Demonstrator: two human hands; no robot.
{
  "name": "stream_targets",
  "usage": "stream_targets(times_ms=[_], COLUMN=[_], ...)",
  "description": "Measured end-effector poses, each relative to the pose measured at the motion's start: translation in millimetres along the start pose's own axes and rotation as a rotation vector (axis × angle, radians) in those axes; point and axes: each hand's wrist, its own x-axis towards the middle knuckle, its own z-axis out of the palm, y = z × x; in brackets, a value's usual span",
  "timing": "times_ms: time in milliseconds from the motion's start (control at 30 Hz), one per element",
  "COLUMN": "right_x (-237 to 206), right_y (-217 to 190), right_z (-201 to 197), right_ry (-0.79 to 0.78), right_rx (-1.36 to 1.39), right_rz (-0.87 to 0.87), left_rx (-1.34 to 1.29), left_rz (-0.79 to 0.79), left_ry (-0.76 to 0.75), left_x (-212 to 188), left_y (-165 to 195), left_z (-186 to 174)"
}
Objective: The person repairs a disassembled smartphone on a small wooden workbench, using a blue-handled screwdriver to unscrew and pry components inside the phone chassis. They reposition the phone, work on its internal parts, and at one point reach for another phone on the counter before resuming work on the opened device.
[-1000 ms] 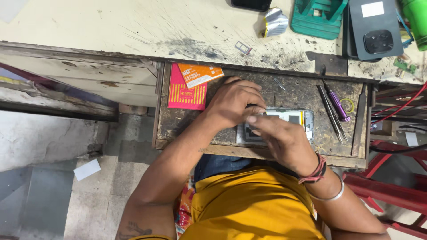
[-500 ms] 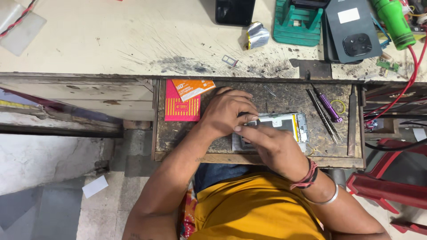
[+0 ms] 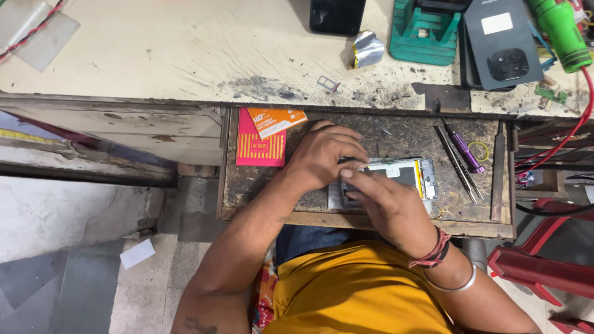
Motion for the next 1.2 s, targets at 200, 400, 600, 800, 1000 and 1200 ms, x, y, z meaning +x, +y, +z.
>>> stream_targets(times_ms=[200,400,600,800,1000,1200], right_x=[-24,-34,-37,-37,-37,-38], right_y=[26,53,56,58,57,57], right_z=[16,24,29,30,29,31], right_ry=[0.509,0.598,0.632,0.618,0.598,0.599], right_rx=[0.410,0.449,0.482,0.461,0.424,0.364], right_rz=[0.127,0.211,0.215,0.214,0.179,0.143], left_rx=[-0.024,-0.069,-0.053,-0.072,-0.080,-0.055], left_rz=[0.016,0.020,0.045,0.031,-0.005,0.006], left_ry=[0.083,0.101,0.115,0.107,0.089,0.074], left_x=[1,2,2,2,3,3], left_y=[-1,-3,-4,-4,-3,-3], left_z=[5,7,8,10,11,13])
